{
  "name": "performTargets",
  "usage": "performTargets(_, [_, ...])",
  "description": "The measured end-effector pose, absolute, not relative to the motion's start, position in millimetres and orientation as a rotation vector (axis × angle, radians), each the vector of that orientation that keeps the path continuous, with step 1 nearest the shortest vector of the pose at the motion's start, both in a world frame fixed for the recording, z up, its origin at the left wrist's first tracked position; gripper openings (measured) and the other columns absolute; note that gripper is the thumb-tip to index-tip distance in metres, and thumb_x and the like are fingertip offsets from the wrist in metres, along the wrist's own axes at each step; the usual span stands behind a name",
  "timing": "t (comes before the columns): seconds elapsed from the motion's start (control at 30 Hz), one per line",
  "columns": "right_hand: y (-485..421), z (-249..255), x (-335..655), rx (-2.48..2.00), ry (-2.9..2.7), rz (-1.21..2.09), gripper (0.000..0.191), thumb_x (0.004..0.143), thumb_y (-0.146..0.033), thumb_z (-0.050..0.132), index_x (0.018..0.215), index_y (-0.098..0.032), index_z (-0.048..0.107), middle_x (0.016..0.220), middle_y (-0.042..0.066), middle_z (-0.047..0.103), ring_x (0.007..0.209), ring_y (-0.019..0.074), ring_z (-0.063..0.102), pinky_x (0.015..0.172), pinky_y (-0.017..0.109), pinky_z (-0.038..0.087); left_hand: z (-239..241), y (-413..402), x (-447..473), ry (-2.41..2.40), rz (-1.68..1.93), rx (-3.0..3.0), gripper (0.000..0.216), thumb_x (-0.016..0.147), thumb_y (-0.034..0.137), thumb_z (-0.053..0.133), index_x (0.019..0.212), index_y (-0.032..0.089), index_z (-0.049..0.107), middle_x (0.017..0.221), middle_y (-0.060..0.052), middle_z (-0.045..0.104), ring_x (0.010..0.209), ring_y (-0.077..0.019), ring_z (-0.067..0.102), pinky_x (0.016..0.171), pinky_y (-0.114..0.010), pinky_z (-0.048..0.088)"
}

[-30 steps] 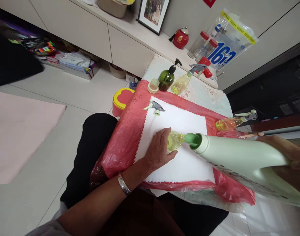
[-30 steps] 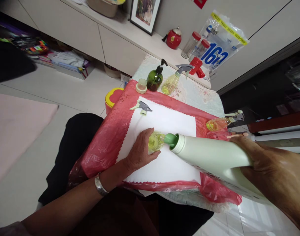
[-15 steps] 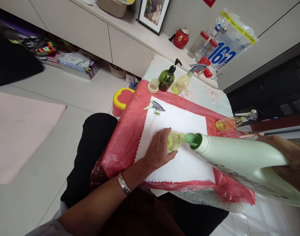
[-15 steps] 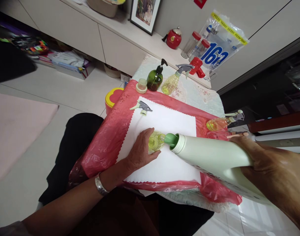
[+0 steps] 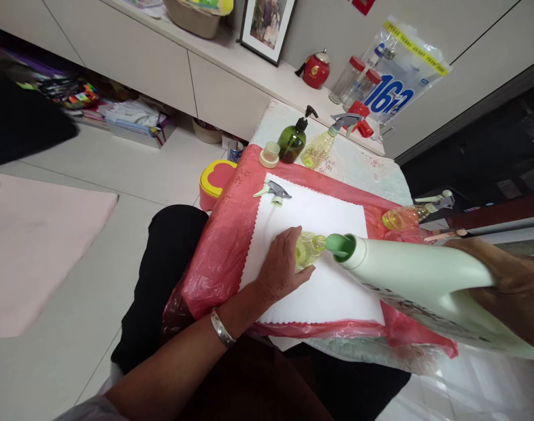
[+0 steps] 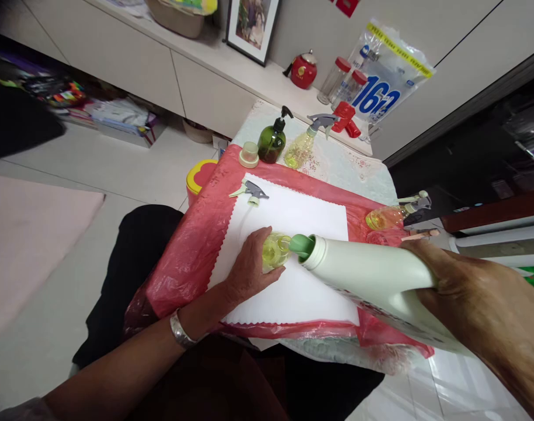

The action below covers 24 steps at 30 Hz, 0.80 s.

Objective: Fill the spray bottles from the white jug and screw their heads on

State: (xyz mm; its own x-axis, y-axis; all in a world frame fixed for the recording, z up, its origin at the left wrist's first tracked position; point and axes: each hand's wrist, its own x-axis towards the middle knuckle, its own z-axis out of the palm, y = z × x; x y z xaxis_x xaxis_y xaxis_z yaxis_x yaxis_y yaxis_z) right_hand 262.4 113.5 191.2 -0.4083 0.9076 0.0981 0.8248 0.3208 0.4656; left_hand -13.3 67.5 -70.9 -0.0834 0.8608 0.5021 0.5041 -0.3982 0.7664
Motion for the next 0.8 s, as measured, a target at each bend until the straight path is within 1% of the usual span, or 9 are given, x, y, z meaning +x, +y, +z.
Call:
performTargets(0.1, [109.3,184.0,253.2,1.603,2.511,0.533,0.038,0.069,-0.043,0.054,0.101,-0.036,0.073,0.059,-0.005,0.068,0.038,0.0186,0.057,0.04,0.026,0.036,-73.3,67.6,-12.7,1.478,1.485,1.838,0.094,0.077,0.026,0.076,0.153,0.021,0.02,0.138,-0.019,0.051,0.127,-0.0367,0.055,0.107,-0.057,0.049])
performTargets(0.2, [106.7,181.0,244.8,1.786,2.61,0.401,0.035,0.067,-0.037,0.051,0.092,-0.032,0.074,0.057,-0.004,0.067,0.042,0.0173,0.061,0.044,0.025,0.04,-77.8,68.0,-12.6,1.478,1.502,1.817,0.092,0.077,0.026,0.076,0.152,0.021,0.022,0.138,-0.018,0.051,0.128,-0.0365,0.055,0.108,-0.057,0.049])
performTargets(0.3, [105.8,181.9,246.1,2.047,2.64,0.361,0.039,0.064,-0.037,0.05,0.091,-0.029,0.076,0.061,-0.002,0.07,0.047,0.0171,0.063,0.048,0.026,0.042,-83.5,69.0,-14.2,1.45,1.519,1.813,0.092,0.078,0.028,0.076,0.152,0.022,0.022,0.142,-0.019,0.049,0.132,-0.0366,0.053,0.11,-0.058,0.047])
performTargets(0.37, [105.5,183.0,250.4,2.224,2.624,0.349,0.039,0.061,-0.037,0.05,0.089,-0.028,0.076,0.063,-0.002,0.069,0.049,0.0171,0.061,0.05,0.027,0.042,-86.3,69.9,-16.1,1.438,1.512,1.808,0.091,0.079,0.03,0.076,0.152,0.021,0.022,0.144,-0.019,0.048,0.134,-0.0365,0.052,0.111,-0.057,0.047])
performTargets(0.5, [107.7,181.9,254.5,2.626,2.632,0.328,0.032,0.057,-0.037,0.053,0.08,-0.025,0.072,0.063,0.0,0.065,0.059,0.017,0.057,0.054,0.027,0.039,-85.9,71.3,-19.9,1.465,1.44,1.744,0.088,0.078,0.033,0.077,0.149,0.02,0.026,0.144,-0.02,0.049,0.134,-0.0363,0.054,0.111,-0.055,0.047])
performTargets(0.57, [112.5,177.7,252.4,2.831,2.664,0.342,0.024,0.057,-0.034,0.055,0.073,-0.022,0.068,0.061,-0.001,0.059,0.06,0.0149,0.052,0.054,0.026,0.036,-83.4,71.8,-20.9,1.49,1.393,1.691,0.088,0.076,0.035,0.078,0.147,0.019,0.028,0.143,-0.02,0.051,0.134,-0.0368,0.054,0.111,-0.055,0.047])
performTargets(0.67, [126.4,162.0,248.0,3.043,2.815,0.259,0.012,0.057,-0.029,0.059,0.064,-0.02,0.061,0.059,-0.003,0.053,0.058,0.0117,0.044,0.052,0.025,0.034,-80.7,72.4,-21.6,1.517,1.34,1.634,0.089,0.074,0.039,0.079,0.146,0.018,0.03,0.145,-0.021,0.05,0.138,-0.0376,0.052,0.114,-0.055,0.045])
performTargets(0.8, [154.3,120.2,246.3,3.281,2.948,-0.029,0.015,0.058,-0.027,0.06,0.071,-0.019,0.06,0.061,-0.005,0.051,0.057,0.0119,0.044,0.051,0.025,0.035,-81.3,72.8,-23.1,1.525,1.328,1.632,0.095,0.073,0.045,0.08,0.147,0.017,0.029,0.148,-0.022,0.048,0.141,-0.0383,0.048,0.117,-0.055,0.041])
